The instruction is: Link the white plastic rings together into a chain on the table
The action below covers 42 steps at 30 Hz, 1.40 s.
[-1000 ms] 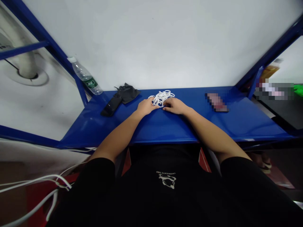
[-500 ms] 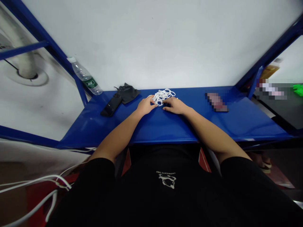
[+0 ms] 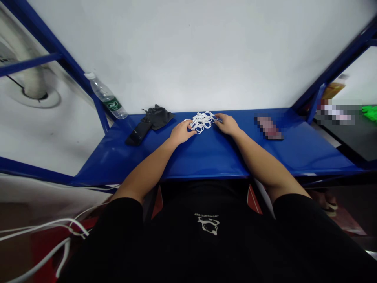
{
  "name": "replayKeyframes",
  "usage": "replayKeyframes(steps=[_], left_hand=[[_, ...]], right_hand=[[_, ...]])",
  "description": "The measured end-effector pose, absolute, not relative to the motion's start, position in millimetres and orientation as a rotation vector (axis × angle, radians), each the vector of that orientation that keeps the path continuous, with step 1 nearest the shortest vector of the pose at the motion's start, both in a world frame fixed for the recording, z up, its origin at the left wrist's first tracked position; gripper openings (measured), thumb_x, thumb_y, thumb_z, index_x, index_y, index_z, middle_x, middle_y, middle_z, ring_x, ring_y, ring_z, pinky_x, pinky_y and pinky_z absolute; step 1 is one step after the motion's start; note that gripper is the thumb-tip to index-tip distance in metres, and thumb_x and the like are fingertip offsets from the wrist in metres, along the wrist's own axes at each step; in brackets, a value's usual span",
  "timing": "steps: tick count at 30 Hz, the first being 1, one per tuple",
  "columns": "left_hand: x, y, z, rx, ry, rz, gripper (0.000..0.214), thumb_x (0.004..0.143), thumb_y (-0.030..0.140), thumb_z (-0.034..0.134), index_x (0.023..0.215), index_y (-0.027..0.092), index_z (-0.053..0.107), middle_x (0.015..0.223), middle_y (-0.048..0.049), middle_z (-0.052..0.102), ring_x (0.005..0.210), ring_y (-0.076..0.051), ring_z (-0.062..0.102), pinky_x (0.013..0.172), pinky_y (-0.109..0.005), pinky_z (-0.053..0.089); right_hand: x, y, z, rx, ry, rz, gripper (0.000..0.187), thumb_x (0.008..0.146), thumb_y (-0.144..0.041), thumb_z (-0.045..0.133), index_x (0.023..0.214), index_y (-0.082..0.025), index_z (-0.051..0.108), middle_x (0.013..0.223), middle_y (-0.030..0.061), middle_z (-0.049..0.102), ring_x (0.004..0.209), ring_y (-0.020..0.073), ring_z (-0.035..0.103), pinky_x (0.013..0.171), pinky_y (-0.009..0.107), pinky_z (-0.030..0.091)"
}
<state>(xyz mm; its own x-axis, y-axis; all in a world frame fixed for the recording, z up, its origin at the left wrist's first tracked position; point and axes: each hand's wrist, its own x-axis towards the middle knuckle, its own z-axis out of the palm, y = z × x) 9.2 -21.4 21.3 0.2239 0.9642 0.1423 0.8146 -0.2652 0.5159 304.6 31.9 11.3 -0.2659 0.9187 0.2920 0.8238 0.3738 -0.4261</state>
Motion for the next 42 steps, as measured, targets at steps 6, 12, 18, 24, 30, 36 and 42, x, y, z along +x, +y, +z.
replayKeyframes(steps=[6, 12, 18, 24, 30, 36, 42], left_hand=[[9, -24, 24, 2.172, 1.665, 0.580, 0.063, 0.099, 0.030, 0.085, 0.160, 0.023, 0.068, 0.123, -0.0078, 0.085, 0.118, -0.030, 0.077, 0.101, -0.038, 0.057], [16, -24, 20, 2.168, 1.721, 0.557, 0.057, 0.105, 0.035, 0.081, 0.159, 0.024, 0.068, 0.116, -0.0074, 0.086, 0.117, -0.031, 0.078, 0.096, -0.038, 0.056], [17, -20, 15, 2.148, 1.730, 0.663, 0.057, 0.106, 0.037, 0.081, 0.160, 0.023, 0.067, 0.115, -0.0080, 0.086, 0.117, -0.031, 0.078, 0.096, -0.039, 0.057], [15, -27, 21, 2.180, 1.574, 0.737, 0.046, 0.108, 0.035, 0.076, 0.152, 0.022, 0.074, 0.111, -0.0060, 0.085, 0.103, -0.024, 0.078, 0.095, -0.035, 0.058], [25, -39, 24, 2.310, 1.350, 0.563, 0.045, 0.108, 0.038, 0.076, 0.151, 0.024, 0.076, 0.110, -0.0050, 0.085, 0.101, -0.024, 0.077, 0.097, -0.037, 0.057], [25, -43, 27, 2.333, 1.358, 0.566, 0.030, 0.113, 0.039, 0.065, 0.131, 0.023, 0.083, 0.107, -0.0065, 0.085, 0.099, -0.025, 0.077, 0.091, -0.036, 0.055], [23, -45, 31, 2.396, 1.277, 0.558, 0.026, 0.113, 0.032, 0.058, 0.100, 0.021, 0.078, 0.094, -0.0058, 0.080, 0.091, -0.023, 0.074, 0.085, -0.034, 0.052]], right_hand=[[303, 30, 12, -1.531, -2.179, 0.348, 0.059, 0.096, -0.023, 0.070, 0.154, -0.015, 0.073, 0.141, 0.0168, 0.083, 0.125, 0.0370, 0.078, 0.112, 0.049, 0.060], [296, 25, 13, -1.368, -2.198, 0.322, 0.066, 0.084, -0.013, 0.068, 0.150, -0.012, 0.074, 0.136, 0.0182, 0.081, 0.111, 0.0322, 0.074, 0.107, 0.047, 0.059], [302, 19, 27, -1.322, -2.167, 0.249, 0.052, 0.094, -0.020, 0.066, 0.144, -0.018, 0.079, 0.132, 0.0166, 0.082, 0.106, 0.0313, 0.075, 0.100, 0.047, 0.060], [317, 28, 27, -1.592, -2.274, 0.324, 0.029, 0.094, -0.038, 0.080, 0.117, -0.022, 0.088, 0.111, 0.0139, 0.086, 0.099, 0.0323, 0.077, 0.088, 0.044, 0.059], [301, 18, 24, -1.488, -2.408, 0.366, 0.010, 0.091, -0.026, 0.078, 0.097, -0.024, 0.086, 0.098, 0.0083, 0.085, 0.090, 0.0258, 0.074, 0.082, 0.036, 0.053], [271, -15, 37, -1.080, -2.366, 0.316, 0.022, 0.099, -0.032, 0.065, 0.102, -0.020, 0.083, 0.102, 0.0104, 0.083, 0.092, 0.0243, 0.071, 0.086, 0.035, 0.050], [264, -27, 39, -0.998, -2.345, 0.429, 0.036, 0.102, -0.036, 0.061, 0.125, -0.018, 0.081, 0.102, 0.0097, 0.084, 0.087, 0.0231, 0.070, 0.085, 0.035, 0.050]])
